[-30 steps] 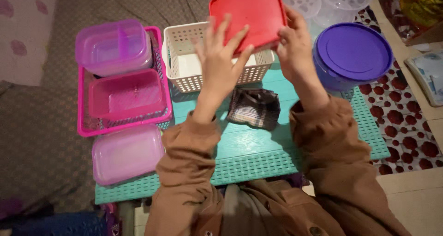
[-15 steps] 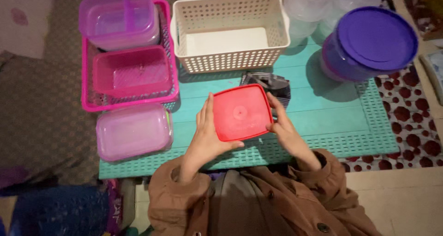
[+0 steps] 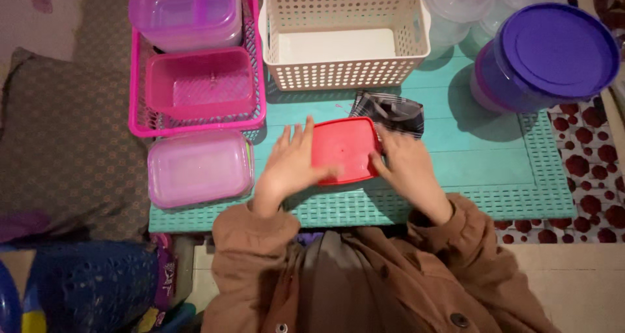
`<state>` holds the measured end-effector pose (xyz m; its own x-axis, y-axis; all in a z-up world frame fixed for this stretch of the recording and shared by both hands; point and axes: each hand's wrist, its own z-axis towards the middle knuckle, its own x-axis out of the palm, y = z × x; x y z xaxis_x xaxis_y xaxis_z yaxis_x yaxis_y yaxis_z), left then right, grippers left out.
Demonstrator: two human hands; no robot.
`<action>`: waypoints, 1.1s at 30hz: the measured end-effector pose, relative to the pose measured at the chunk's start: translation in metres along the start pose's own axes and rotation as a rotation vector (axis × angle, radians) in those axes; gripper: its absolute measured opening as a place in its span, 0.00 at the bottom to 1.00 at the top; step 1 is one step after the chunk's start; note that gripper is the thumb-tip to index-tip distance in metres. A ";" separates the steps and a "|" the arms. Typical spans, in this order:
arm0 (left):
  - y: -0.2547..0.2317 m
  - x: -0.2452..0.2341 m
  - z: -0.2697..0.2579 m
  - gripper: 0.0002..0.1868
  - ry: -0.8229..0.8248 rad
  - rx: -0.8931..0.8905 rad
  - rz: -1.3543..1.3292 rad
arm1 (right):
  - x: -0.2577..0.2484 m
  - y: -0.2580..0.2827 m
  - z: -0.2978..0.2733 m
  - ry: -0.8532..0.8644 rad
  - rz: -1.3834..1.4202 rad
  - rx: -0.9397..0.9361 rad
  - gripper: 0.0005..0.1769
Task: The person wipes the inside and outside of several plastic food containers with a cloth, then places them into a pink basket. The person handles purple, pink, and red containers, using a striped cloth to clean each one before stacking them.
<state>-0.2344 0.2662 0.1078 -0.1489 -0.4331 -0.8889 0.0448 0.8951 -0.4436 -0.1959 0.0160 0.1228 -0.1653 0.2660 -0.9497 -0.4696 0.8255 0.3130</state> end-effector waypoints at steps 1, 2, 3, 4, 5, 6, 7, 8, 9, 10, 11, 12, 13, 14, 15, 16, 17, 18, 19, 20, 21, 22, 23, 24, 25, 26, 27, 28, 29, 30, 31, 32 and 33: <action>-0.001 -0.011 0.007 0.61 -0.069 0.022 -0.003 | -0.010 0.005 0.003 -0.145 0.002 -0.190 0.34; -0.002 -0.022 0.015 0.54 -0.137 0.044 -0.005 | -0.021 0.011 0.004 -0.290 0.005 -0.381 0.34; -0.006 -0.030 0.030 0.46 -0.259 0.064 -0.026 | -0.031 0.019 0.006 -0.433 0.005 -0.573 0.33; -0.013 -0.036 0.051 0.38 -0.380 0.083 -0.047 | -0.039 0.029 0.010 -0.504 -0.052 -0.768 0.32; -0.021 -0.040 0.074 0.32 -0.553 0.163 -0.076 | -0.043 0.042 0.014 -0.572 -0.106 -0.961 0.31; -0.029 -0.043 0.097 0.27 -0.724 0.245 -0.104 | -0.044 0.058 0.016 -0.610 -0.214 -1.044 0.33; -0.036 -0.044 0.119 0.26 -0.823 0.294 -0.043 | -0.044 0.074 0.020 -0.647 -0.323 -1.124 0.34; -0.042 -0.044 0.138 0.26 -0.920 0.344 0.020 | -0.041 0.092 0.031 -0.610 -0.390 -1.148 0.36; -0.046 -0.043 0.154 0.26 -0.944 0.363 0.044 | -0.038 0.108 0.041 -0.573 -0.456 -1.167 0.37; -0.050 -0.041 0.168 0.26 -0.967 0.382 0.068 | -0.035 0.120 0.047 -0.607 -0.440 -1.207 0.31; -0.051 -0.039 0.178 0.26 -0.991 0.404 0.091 | -0.034 0.130 0.054 -0.641 -0.425 -1.247 0.25; -0.048 -0.037 0.182 0.26 -1.002 0.410 0.096 | -0.034 0.135 0.056 -0.676 -0.411 -1.286 0.20; -0.046 -0.037 0.187 0.26 -1.014 0.418 0.101 | -0.034 0.137 0.056 -0.643 -0.327 -1.333 0.19; -0.044 -0.037 0.192 0.26 -1.026 0.425 0.107 | -0.035 0.138 0.055 -0.608 -0.243 -1.377 0.18; -0.041 -0.036 0.196 0.25 -1.028 0.411 0.156 | -0.033 0.140 0.051 -0.567 -0.151 -1.421 0.17; -0.040 -0.036 0.201 0.24 -1.031 0.397 0.206 | -0.032 0.141 0.047 -0.586 -0.128 -1.441 0.16; -0.039 -0.035 0.206 0.23 -1.036 0.383 0.255 | -0.030 0.143 0.044 -0.606 -0.107 -1.464 0.16; -0.039 -0.033 0.209 0.24 -1.052 0.428 0.260 | -0.029 0.146 0.042 -0.625 -0.086 -1.486 0.16; -0.040 -0.030 0.213 0.25 -1.066 0.475 0.263 | -0.028 0.148 0.038 -0.601 -0.065 -1.492 0.14; -0.040 -0.027 0.217 0.26 -1.079 0.522 0.265 | -0.026 0.150 0.034 -0.577 -0.045 -1.497 0.13; -0.040 -0.024 0.221 0.26 -1.084 0.532 0.289 | -0.024 0.152 0.028 -0.552 -0.027 -1.501 0.12; -0.039 -0.021 0.225 0.26 -1.089 0.543 0.313 | -0.022 0.154 0.022 -0.534 0.035 -1.514 0.12; -0.038 -0.021 0.231 0.26 -1.095 0.556 0.340 | -0.021 0.156 0.016 -0.518 0.094 -1.527 0.12; -0.035 -0.021 0.237 0.24 -1.123 0.598 0.334 | -0.020 0.157 0.010 -0.503 0.153 -1.540 0.12; -0.032 -0.021 0.241 0.23 -1.146 0.639 0.326 | -0.018 0.160 0.003 -0.500 0.212 -1.560 0.11; -0.031 -0.021 0.246 0.21 -1.170 0.681 0.319 | -0.015 0.162 -0.003 -0.497 0.271 -1.580 0.10; -0.029 -0.024 0.252 0.13 -1.144 0.605 0.195 | -0.012 0.163 -0.006 -0.495 0.330 -1.601 0.09; -0.028 -0.028 0.257 0.06 -1.115 0.529 0.074 | -0.009 0.161 -0.007 -0.461 0.314 -1.632 0.10; -0.030 -0.030 0.259 0.08 -1.080 0.451 -0.050 | -0.006 0.157 -0.008 -0.422 0.298 -1.660 0.10; -0.033 -0.034 0.257 0.10 -0.973 0.416 -0.382 | -0.002 0.151 -0.009 -0.384 0.282 -1.687 0.11; -0.035 -0.044 0.255 0.11 -0.850 0.376 -0.702 | 0.002 0.143 -0.006 -0.382 0.360 -1.721 0.12; -0.038 -0.057 0.248 0.13 -0.708 0.328 -1.014 | 0.006 0.132 0.003 -0.379 0.440 -1.753 0.14; -0.041 -0.068 0.235 0.15 -0.644 0.330 -0.918 | 0.009 0.119 0.011 -0.375 0.524 -1.781 0.15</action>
<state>0.0063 0.2343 0.1599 0.2648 -0.9617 -0.0703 0.4493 0.1876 -0.8735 -0.2435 0.1226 0.1511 -0.5131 0.5672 -0.6442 -0.7080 -0.7040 -0.0560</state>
